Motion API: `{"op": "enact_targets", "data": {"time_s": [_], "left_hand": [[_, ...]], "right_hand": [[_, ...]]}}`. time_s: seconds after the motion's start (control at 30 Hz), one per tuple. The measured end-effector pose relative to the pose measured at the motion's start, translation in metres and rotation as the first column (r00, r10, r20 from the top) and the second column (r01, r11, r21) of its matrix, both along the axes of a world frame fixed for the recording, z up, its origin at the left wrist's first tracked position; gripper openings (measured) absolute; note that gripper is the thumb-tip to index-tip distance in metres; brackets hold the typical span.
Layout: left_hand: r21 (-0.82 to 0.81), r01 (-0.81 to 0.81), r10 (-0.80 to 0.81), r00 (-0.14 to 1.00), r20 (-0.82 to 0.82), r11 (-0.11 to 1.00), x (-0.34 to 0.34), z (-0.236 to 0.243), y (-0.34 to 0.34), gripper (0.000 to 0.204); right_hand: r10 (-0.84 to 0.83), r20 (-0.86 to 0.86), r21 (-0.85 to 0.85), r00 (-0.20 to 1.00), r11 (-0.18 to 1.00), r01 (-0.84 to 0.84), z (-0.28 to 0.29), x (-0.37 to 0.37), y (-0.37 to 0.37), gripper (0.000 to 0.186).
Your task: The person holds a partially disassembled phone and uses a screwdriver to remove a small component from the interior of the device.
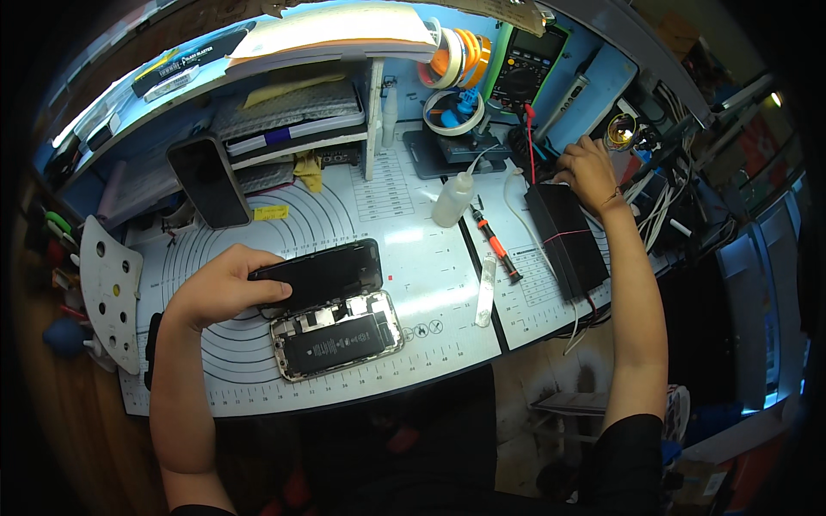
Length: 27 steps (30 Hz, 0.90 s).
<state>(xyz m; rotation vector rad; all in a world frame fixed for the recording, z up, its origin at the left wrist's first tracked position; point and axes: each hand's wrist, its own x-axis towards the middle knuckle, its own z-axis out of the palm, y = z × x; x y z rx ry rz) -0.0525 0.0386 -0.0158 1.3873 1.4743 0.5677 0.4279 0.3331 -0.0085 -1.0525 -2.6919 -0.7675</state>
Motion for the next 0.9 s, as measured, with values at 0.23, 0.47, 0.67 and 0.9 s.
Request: {"op": "enact_targets", "data": {"time_s": [0.23,0.47,0.67,0.9], "left_hand": [[0.003,-0.017,0.017,1.000,-0.010,1.000,0.002,0.000,0.001,0.022],[-0.020,-0.015,0.016,0.999,0.034,1.000,-0.003,-0.006,0.002,0.022],[-0.017,-0.052,0.053,0.998,0.025,0.998,-0.001,-0.003,0.001,0.022],[0.009,-0.043,0.043,0.999,0.003,0.999,-0.005,-0.006,0.000,0.025]], "right_hand": [[-0.002,0.012,0.034,1.000,0.999,0.002,-0.003,-0.004,-0.003,0.020],[0.023,-0.103,0.004,0.994,1.000,-0.023,-0.005,0.002,-0.006,0.016],[-0.009,-0.478,-0.072,0.878,0.997,-0.030,0.018,0.030,-0.006,0.014],[-0.047,-0.463,-0.082,0.885,0.997,0.010,0.025,0.044,-0.013,0.014]]}}
